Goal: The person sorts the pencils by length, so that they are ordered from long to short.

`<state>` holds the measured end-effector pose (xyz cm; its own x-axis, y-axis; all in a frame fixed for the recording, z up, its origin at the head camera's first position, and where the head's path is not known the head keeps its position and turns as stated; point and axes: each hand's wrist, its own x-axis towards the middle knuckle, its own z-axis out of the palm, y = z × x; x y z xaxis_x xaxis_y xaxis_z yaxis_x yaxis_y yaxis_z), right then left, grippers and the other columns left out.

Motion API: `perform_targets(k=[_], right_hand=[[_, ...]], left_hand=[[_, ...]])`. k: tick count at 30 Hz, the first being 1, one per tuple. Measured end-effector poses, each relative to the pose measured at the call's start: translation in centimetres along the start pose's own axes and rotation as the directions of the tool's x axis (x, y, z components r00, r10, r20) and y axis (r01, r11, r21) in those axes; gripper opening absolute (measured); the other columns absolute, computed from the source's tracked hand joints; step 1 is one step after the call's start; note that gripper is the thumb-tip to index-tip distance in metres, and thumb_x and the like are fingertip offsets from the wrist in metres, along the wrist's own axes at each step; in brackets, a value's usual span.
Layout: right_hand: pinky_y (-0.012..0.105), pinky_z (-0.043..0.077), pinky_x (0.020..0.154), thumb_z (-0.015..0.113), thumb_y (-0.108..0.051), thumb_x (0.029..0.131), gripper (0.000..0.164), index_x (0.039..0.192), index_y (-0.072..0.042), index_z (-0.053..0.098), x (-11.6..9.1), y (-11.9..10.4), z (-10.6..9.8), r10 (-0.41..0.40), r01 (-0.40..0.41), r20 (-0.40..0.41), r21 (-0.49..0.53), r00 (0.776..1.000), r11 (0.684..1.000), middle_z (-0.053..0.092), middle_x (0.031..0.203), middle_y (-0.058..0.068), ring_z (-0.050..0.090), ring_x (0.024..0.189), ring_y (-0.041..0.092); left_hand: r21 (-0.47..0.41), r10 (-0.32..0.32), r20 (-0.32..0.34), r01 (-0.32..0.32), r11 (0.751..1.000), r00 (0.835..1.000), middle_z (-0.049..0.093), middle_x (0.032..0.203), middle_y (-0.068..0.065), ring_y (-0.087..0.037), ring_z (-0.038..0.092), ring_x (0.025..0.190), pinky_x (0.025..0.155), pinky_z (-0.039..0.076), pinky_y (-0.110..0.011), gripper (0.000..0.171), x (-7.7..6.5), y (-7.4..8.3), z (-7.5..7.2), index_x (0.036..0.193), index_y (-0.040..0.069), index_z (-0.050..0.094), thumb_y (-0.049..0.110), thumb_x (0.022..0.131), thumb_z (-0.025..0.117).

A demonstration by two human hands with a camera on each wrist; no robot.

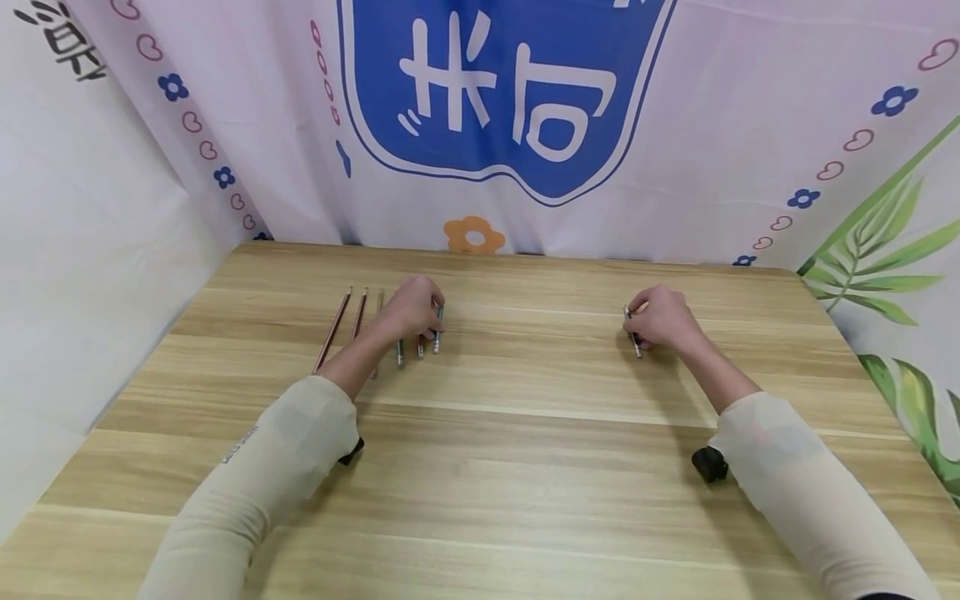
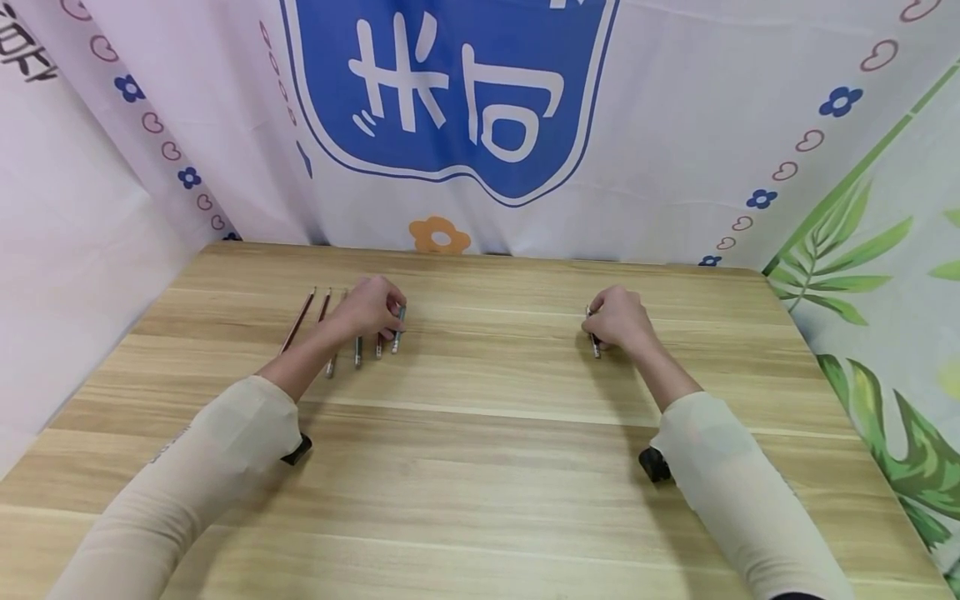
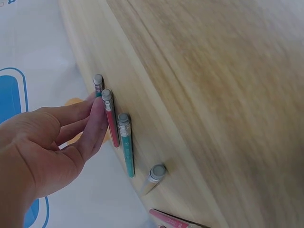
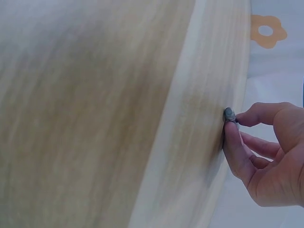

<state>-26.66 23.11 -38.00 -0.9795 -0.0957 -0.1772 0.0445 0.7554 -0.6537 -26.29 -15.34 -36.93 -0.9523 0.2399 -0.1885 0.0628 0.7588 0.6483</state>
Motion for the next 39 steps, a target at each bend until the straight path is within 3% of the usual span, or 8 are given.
perform_targets(k=[5, 13, 22, 39], right_hand=[[0.029, 0.064, 0.055, 0.064, -0.004, 0.089, 0.033, 0.118, 0.012, 0.066, 0.0, -0.1, 0.0, 0.018, -0.019, 0.028, 0.051, 0.999, 0.998, 0.072, 0.083, 0.016, 0.067, 0.058, 0.012], [0.031, 0.066, 0.059, 0.064, 0.000, 0.093, 0.038, 0.128, 0.014, 0.058, -0.3, -1.0, 0.3, 0.029, -0.048, 0.093, 0.210, 0.995, 0.976, 0.070, 0.088, 0.015, 0.067, 0.063, 0.013], [0.030, 0.066, 0.061, 0.063, 0.002, 0.094, 0.039, 0.131, 0.013, 0.056, -0.6, -2.5, 1.0, 0.032, -0.062, 0.110, 0.279, 0.993, 0.958, 0.069, 0.092, 0.015, 0.064, 0.066, 0.013], [0.029, 0.065, 0.063, 0.066, 0.005, 0.094, 0.042, 0.135, 0.010, 0.055, -0.1, -4.1, 2.5, 0.005, -0.063, 0.159, 0.366, 0.987, 0.929, 0.065, 0.086, 0.009, 0.062, 0.067, 0.013]], left_hand=[[0.008, 0.010, 0.003, -0.010, 1.000, 1.000, 0.067, 0.093, -0.028, -0.028, 0.076, 0.072, 0.061, 0.065, -0.027, 0.043, -0.1, 0.1, 0.0, 0.132, -0.020, 0.058, -0.013, 0.091, 0.070], [0.001, -0.012, 0.002, 0.012, 1.000, 1.000, 0.065, 0.105, -0.030, -0.027, 0.075, 0.071, 0.062, 0.065, -0.027, 0.043, -0.2, 0.3, -0.1, 0.132, -0.019, 0.058, -0.013, 0.091, 0.071], [-0.019, -0.019, 0.010, 0.019, 1.000, 1.000, 0.062, 0.120, -0.034, -0.032, 0.077, 0.082, 0.064, 0.065, -0.027, 0.041, -0.3, 0.3, -0.2, 0.133, -0.018, 0.058, -0.015, 0.093, 0.066], [-0.020, -0.015, -0.015, 0.015, 1.000, 1.000, 0.066, 0.099, -0.028, -0.025, 0.074, 0.069, 0.061, 0.064, -0.026, 0.042, -0.3, -0.1, -0.1, 0.131, -0.019, 0.059, -0.015, 0.091, 0.069]])
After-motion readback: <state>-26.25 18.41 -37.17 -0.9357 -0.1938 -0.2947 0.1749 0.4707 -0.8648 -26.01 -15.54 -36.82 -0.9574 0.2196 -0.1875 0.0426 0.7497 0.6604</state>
